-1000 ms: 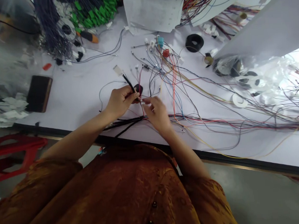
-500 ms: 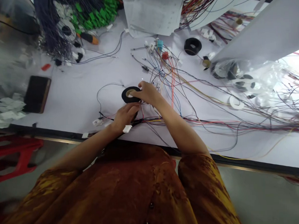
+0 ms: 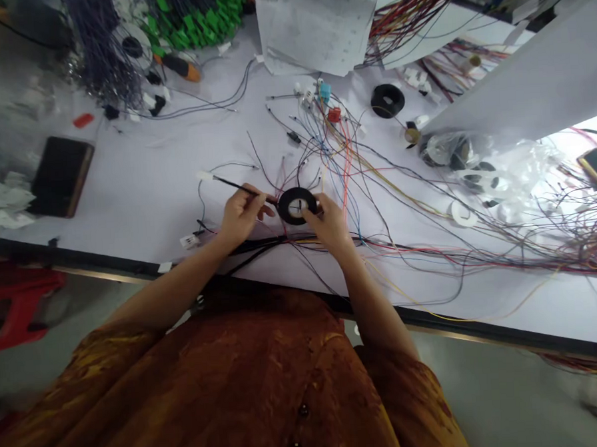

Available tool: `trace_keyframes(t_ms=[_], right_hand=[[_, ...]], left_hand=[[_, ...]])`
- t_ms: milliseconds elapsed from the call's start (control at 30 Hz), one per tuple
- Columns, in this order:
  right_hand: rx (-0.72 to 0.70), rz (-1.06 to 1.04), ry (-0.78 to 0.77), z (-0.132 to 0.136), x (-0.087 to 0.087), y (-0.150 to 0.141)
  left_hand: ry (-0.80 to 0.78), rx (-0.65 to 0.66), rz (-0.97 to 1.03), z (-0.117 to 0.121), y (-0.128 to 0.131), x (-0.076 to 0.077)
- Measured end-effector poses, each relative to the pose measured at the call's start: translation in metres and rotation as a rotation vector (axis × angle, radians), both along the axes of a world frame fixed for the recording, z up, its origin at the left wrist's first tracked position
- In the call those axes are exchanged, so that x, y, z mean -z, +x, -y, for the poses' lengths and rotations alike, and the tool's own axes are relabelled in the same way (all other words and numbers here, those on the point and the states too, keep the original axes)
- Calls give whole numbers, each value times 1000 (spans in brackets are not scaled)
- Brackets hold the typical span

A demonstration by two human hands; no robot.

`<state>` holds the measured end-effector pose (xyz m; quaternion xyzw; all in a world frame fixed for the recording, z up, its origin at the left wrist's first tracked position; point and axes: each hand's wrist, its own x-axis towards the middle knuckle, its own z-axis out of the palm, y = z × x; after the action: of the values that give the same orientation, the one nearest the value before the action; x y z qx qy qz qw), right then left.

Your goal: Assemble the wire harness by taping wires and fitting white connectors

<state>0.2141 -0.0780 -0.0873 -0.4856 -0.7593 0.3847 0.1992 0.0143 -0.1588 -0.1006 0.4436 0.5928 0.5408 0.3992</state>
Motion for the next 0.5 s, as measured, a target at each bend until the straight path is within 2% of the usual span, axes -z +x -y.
trace_keyframes(t_ms=[100,200,300,400,500], right_hand=[[-32,108,218,8,2,-1],[-232,103,337,8,-4,-17],[-325,149,336,8,-6,-30],[-291,164,328,15,-3,-34],[-242,175,306,21,0,-34]], left_hand=[[-84,69,107,-10,-3,1],[-117,136,34,-13,-2,0],[-122,82,14,-15,0,0],[-132,5,74,-17,0,4],[-152,86,126,-19,-4,8]])
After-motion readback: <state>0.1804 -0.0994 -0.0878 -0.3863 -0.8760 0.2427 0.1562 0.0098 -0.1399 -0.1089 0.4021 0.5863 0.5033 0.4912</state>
